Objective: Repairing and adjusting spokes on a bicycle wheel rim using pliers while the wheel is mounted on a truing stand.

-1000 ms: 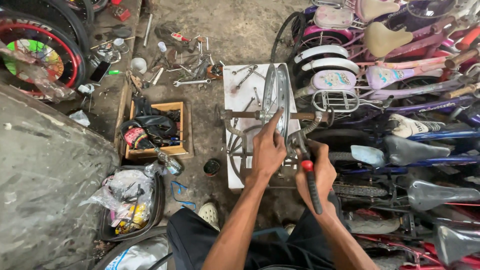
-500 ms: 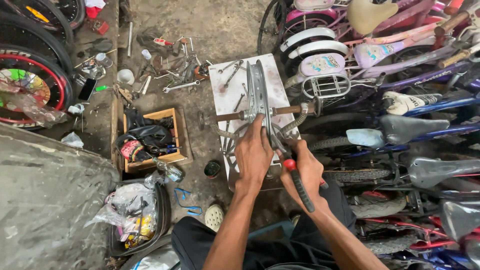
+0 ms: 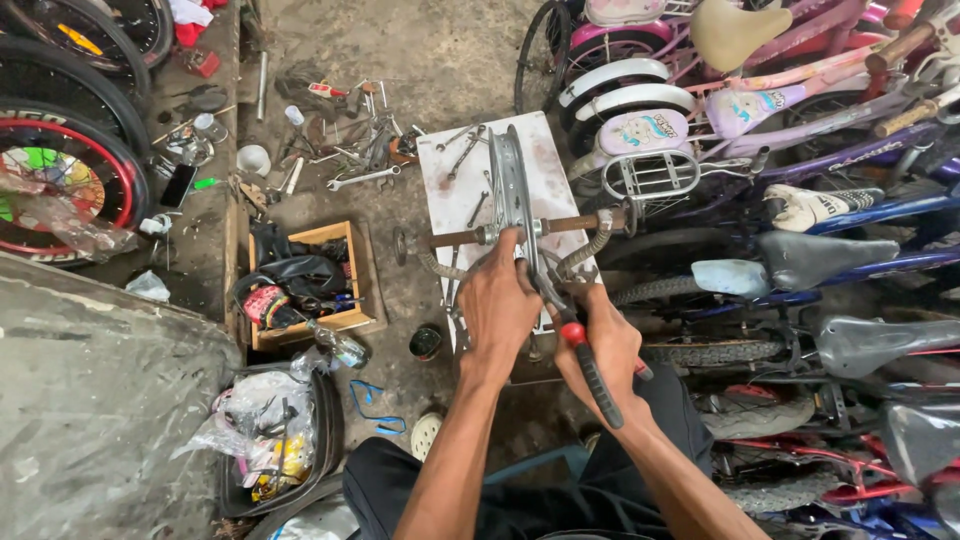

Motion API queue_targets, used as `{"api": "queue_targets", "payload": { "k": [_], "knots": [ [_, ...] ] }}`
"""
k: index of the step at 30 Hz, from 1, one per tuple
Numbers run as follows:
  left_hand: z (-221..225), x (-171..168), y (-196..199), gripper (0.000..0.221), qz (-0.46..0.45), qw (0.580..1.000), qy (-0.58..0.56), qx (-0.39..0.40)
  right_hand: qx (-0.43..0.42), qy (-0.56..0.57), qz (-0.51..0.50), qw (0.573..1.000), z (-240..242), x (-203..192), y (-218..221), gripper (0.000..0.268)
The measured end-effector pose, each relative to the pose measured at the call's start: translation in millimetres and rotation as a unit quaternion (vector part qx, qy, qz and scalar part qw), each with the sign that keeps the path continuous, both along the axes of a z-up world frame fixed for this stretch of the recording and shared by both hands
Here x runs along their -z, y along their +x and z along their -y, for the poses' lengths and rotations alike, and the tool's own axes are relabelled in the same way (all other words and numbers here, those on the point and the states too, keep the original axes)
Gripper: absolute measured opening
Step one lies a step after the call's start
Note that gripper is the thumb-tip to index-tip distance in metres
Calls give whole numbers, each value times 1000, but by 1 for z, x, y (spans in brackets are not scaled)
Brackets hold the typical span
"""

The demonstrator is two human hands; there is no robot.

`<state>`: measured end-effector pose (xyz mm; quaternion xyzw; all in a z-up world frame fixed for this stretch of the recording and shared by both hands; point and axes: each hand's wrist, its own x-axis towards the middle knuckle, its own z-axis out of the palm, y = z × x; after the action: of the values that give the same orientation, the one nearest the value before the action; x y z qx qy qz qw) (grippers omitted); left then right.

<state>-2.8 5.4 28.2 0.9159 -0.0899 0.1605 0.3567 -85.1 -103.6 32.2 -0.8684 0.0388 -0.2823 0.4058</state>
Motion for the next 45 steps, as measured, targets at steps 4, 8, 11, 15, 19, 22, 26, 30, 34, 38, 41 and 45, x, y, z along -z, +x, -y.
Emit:
{"api": "queue_targets", "payload": {
  "k": [4,8,11,15,19,22,26,30,34,38,41,45],
  "knots": [
    [-8,11,-3,38,-42,998,-19,37,-6,-6,14,1000,1,4,0,27],
    [-30,-4,-15,48,-160,978,-62,119,-2,9,37,999,2,11,1,28],
    [-60,12,-15,48,-170,948,-90,254,6,27,30,999,4,14,2,30],
    [-89,75,7,42,-157,933,-87,312,21,55,13,998,2,13,1,31],
    [-59,27,13,27,-157,958,-202,130,11,56,23,998,4,17,2,29],
    [-37,-8,11,34,-204,947,-235,73,11,46,19,999,4,14,1,29],
    [-32,0,5,33,-168,969,-167,73,15,56,10,998,5,15,1,30],
    [-49,33,-4,25,-233,954,-109,155,8,40,27,999,6,16,2,31],
    [-54,63,-2,27,-269,946,-37,180,7,39,28,999,6,15,1,31],
    [-43,39,7,34,-199,966,-106,124,10,59,22,998,6,15,3,29],
    [-35,28,9,37,-164,972,-122,116,7,53,25,998,6,16,3,28],
    [-29,-6,-6,34,-272,952,-112,83,2,64,24,998,5,13,1,29]
  ]
}}
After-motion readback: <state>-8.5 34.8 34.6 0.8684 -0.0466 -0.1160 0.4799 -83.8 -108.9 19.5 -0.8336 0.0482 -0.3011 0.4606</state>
